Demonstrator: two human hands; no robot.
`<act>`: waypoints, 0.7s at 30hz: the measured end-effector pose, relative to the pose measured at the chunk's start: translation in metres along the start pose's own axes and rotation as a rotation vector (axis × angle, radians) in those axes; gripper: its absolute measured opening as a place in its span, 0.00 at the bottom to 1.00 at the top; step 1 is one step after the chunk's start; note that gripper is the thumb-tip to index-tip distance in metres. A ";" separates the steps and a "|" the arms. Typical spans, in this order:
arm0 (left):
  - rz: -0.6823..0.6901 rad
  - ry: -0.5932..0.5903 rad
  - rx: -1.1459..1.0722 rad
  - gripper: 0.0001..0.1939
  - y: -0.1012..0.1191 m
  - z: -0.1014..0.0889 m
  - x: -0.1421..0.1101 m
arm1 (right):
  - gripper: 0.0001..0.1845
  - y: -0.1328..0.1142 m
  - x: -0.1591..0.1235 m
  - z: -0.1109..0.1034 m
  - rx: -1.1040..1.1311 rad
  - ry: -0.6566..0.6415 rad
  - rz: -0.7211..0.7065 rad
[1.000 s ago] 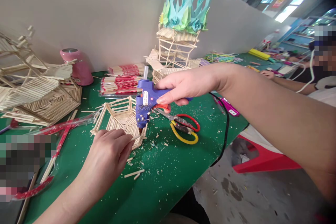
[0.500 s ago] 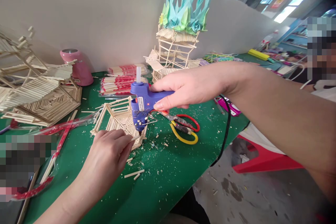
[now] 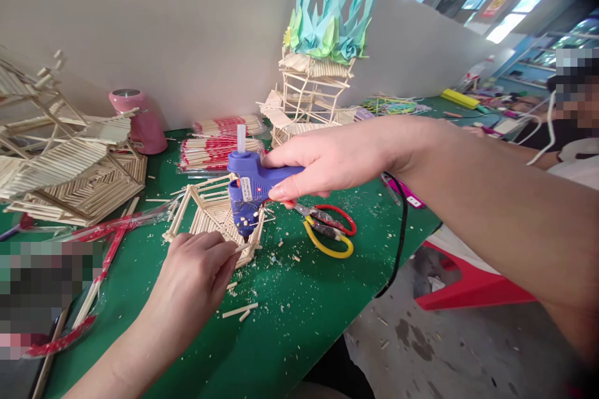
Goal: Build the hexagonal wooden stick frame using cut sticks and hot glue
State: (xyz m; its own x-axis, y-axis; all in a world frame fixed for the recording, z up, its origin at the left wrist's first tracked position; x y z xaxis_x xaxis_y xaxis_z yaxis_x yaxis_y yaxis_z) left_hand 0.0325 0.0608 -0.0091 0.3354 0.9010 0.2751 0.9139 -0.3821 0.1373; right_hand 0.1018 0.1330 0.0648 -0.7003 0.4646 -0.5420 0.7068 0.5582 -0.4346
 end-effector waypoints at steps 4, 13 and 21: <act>-0.001 0.025 0.000 0.19 0.000 0.000 -0.001 | 0.11 -0.003 -0.001 -0.001 -0.014 0.011 -0.017; 0.009 0.003 -0.003 0.18 -0.001 0.001 0.001 | 0.11 -0.001 -0.007 -0.005 -0.006 0.039 -0.013; 0.008 0.024 -0.011 0.17 -0.002 0.001 -0.002 | 0.10 0.002 -0.005 -0.001 0.036 0.019 -0.013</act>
Point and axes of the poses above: each hand's wrist, its own x-axis towards the middle knuckle, its own z-axis out of the palm, y = z × x, the point moved 10 cm from there along x, towards the middle knuckle, and after that the axes turned 8 degrees about x, right-handed, at the moved point
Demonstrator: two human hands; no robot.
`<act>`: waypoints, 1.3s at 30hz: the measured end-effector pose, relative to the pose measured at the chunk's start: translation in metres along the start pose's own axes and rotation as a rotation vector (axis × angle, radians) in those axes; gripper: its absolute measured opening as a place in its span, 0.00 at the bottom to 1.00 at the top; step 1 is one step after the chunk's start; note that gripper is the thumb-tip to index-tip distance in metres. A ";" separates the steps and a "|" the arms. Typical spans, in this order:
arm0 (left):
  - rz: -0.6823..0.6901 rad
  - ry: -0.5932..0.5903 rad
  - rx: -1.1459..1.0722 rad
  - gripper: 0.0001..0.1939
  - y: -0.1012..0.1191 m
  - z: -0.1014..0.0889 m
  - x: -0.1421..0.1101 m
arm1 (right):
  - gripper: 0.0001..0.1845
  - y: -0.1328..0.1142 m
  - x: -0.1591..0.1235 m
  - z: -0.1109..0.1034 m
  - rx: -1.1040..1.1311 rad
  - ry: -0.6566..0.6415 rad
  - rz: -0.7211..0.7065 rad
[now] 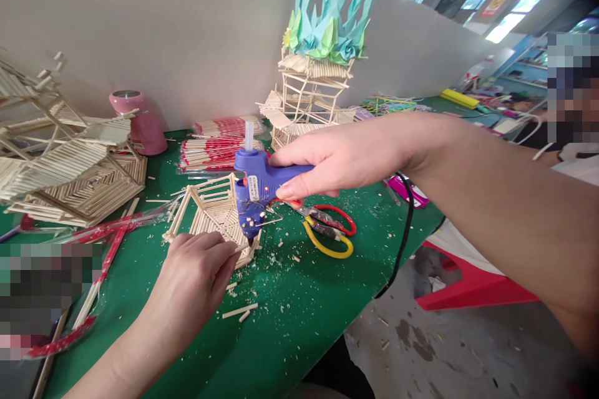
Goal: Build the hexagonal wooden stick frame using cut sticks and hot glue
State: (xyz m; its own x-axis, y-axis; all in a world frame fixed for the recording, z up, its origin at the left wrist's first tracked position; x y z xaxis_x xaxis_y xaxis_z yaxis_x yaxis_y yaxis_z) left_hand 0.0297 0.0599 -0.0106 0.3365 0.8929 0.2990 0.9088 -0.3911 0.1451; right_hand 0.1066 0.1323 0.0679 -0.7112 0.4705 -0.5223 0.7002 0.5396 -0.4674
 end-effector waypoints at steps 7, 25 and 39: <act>0.021 -0.017 0.009 0.17 0.003 -0.002 0.004 | 0.11 0.006 0.001 0.003 0.016 -0.013 0.026; -0.018 -0.008 0.025 0.18 0.000 0.001 0.001 | 0.09 0.005 0.003 0.001 0.069 -0.045 -0.022; -0.014 -0.036 0.006 0.18 0.002 0.000 0.003 | 0.08 0.005 0.007 0.004 0.063 -0.045 -0.029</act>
Point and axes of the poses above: each hand's wrist, its own x-axis towards the middle knuckle, its own z-axis out of the palm, y = z × x, the point moved 10 cm from there along x, towards the middle knuckle, and after that the axes turned 8 degrees about x, right-handed, at the moved point
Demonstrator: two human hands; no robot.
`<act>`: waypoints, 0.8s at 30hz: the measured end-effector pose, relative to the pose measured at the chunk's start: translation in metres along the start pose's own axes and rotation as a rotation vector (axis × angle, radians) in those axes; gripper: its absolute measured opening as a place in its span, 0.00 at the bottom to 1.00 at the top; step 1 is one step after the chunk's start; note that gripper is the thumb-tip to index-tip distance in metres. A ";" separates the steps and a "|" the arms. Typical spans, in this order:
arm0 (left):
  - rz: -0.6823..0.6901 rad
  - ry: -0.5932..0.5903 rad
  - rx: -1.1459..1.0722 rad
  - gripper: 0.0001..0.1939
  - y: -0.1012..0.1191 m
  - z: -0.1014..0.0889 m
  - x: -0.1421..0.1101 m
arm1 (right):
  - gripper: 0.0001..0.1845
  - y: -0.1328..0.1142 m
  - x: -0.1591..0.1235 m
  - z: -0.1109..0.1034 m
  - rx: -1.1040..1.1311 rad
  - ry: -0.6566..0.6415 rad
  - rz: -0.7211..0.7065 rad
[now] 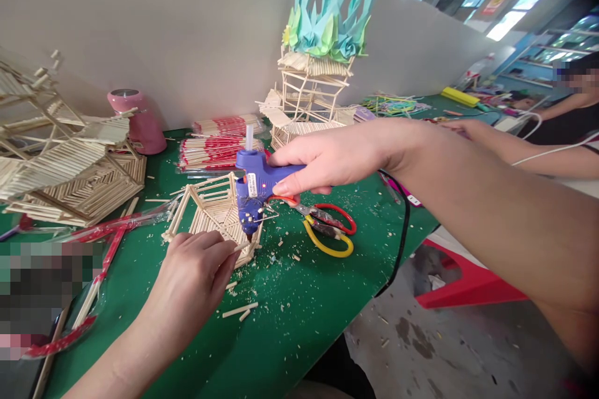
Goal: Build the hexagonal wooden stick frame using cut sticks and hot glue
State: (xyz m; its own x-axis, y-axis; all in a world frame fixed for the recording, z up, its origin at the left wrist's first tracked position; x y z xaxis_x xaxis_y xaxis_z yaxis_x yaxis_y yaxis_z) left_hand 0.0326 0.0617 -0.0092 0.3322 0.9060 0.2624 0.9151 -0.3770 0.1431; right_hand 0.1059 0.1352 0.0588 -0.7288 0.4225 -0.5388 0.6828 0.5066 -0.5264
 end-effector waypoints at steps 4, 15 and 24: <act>0.009 0.008 0.012 0.18 0.002 -0.002 0.001 | 0.08 0.003 0.001 0.002 -0.012 -0.005 0.019; 0.020 0.030 0.011 0.18 0.002 -0.005 0.000 | 0.09 0.002 -0.007 0.000 -0.017 0.044 0.051; 0.005 0.026 0.015 0.18 0.000 -0.003 -0.001 | 0.08 0.003 -0.009 -0.003 0.025 0.047 0.037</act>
Point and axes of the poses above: each hand's wrist, its own x-axis towards the middle knuckle, its own z-axis out of the palm, y = z × x, the point moved 10 cm from there along x, towards the middle knuckle, and after that the axes turned 8 degrees about x, right-handed, at the moved point
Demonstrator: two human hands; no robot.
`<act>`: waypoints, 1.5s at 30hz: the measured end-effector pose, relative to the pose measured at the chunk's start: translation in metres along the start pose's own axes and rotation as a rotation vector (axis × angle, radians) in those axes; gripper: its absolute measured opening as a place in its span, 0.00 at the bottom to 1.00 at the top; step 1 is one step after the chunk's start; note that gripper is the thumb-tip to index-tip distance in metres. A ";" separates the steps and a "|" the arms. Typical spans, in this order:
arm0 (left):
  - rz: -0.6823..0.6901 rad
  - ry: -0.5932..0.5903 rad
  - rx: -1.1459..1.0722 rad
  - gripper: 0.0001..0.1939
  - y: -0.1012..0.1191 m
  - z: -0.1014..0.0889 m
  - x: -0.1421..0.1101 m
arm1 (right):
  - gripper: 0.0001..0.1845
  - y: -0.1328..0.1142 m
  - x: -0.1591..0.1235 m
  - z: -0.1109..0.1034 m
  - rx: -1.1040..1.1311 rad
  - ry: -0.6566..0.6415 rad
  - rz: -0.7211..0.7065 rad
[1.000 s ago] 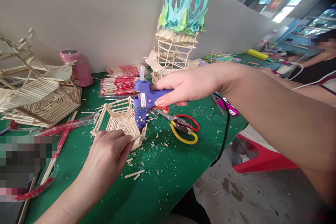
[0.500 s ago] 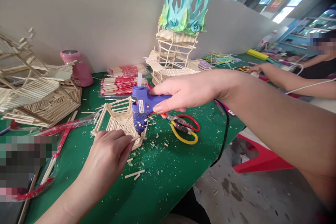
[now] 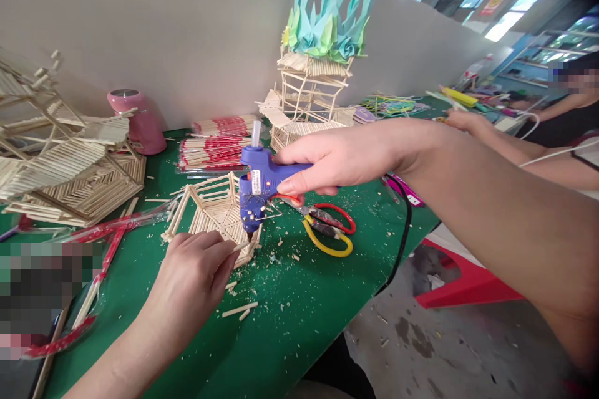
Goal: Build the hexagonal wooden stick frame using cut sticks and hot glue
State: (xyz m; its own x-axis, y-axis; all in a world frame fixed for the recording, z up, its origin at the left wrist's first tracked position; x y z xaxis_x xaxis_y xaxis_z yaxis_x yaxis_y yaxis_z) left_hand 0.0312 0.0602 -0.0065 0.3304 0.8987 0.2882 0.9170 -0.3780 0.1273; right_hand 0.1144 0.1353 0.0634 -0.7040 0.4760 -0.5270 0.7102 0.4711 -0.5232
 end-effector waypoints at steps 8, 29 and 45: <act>-0.002 -0.006 0.002 0.17 0.000 0.002 0.001 | 0.08 0.004 0.001 0.000 0.053 0.004 -0.016; 0.002 -0.002 -0.010 0.17 0.000 0.000 0.001 | 0.10 0.033 0.004 0.013 0.334 0.005 -0.025; 0.045 0.043 -0.007 0.14 0.003 -0.004 0.001 | 0.08 0.027 0.022 0.015 0.236 -0.067 -0.008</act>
State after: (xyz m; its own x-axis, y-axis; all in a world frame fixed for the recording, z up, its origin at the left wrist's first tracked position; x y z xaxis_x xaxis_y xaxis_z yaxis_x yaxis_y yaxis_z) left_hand 0.0336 0.0589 -0.0017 0.3613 0.8703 0.3346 0.8997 -0.4197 0.1199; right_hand 0.1175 0.1474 0.0277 -0.7138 0.4185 -0.5615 0.6901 0.2840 -0.6656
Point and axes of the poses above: each hand's wrist, its own x-axis towards the middle knuckle, its own z-axis out of the palm, y = z × x, the point moved 10 cm from there along x, towards the middle knuckle, and after that the axes turned 8 degrees about x, right-handed, at the moved point
